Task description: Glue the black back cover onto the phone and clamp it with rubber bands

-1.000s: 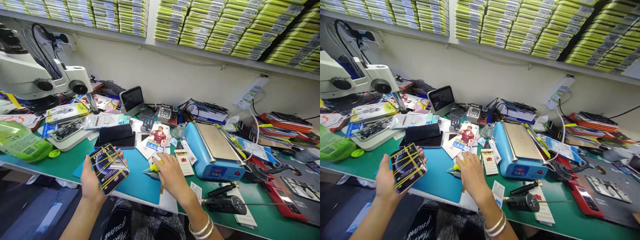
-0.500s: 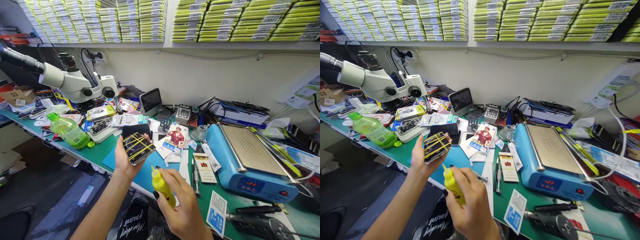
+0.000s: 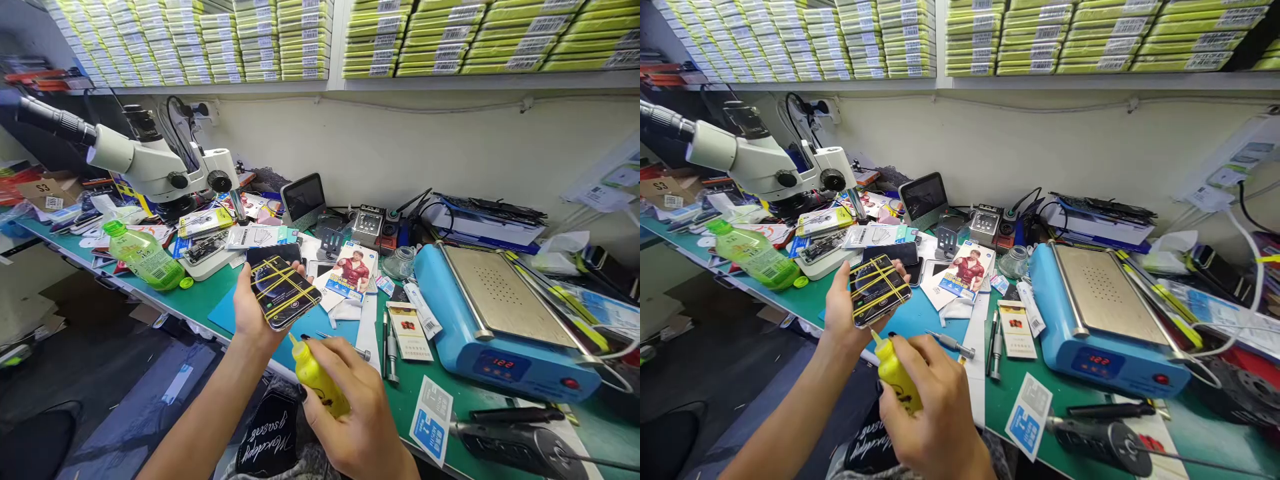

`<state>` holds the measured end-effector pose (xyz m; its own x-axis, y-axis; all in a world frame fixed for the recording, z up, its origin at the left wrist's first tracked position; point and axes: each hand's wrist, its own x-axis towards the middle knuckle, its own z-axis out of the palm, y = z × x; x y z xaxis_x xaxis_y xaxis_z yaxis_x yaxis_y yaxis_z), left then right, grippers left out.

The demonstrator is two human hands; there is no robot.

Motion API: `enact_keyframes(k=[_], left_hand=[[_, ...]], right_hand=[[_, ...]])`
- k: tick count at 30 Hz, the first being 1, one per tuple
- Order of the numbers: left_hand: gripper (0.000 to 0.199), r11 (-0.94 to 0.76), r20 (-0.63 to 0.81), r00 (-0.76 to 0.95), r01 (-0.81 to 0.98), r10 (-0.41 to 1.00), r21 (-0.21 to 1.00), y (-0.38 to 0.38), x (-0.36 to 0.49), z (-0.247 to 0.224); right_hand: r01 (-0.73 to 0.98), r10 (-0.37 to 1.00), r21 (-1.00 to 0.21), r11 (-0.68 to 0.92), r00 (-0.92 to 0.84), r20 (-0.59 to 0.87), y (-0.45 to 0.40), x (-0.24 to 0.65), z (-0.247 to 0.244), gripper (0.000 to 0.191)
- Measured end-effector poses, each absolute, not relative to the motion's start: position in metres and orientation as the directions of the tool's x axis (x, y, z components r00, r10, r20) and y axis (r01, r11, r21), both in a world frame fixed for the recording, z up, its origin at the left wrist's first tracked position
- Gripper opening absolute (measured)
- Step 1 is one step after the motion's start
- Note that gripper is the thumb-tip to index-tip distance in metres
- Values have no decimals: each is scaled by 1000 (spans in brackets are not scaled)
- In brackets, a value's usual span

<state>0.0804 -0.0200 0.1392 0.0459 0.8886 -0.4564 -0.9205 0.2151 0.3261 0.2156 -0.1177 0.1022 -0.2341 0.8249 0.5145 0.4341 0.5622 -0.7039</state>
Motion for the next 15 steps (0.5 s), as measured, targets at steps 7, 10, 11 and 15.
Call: enact_keyframes(k=[7,10,11,15], left_hand=[[60,206,-455,41,-924,890,321,-23,80,144],[59,197,-441,35,-924,897,327,-23,80,144],[59,193,-438,30,-924,898,331,-23,80,144],[57,184,-418,19,-915,908,359,-24,80,144]], right_hand=[[443,831,-706,553,-232,506,-119,217,105,40],[446,831,-704,552,-232,505,-120,217,105,39],[448,831,-703,553,-231,506,-120,217,104,39],[457,830,-697,552,-225,510,-121,216,104,39]])
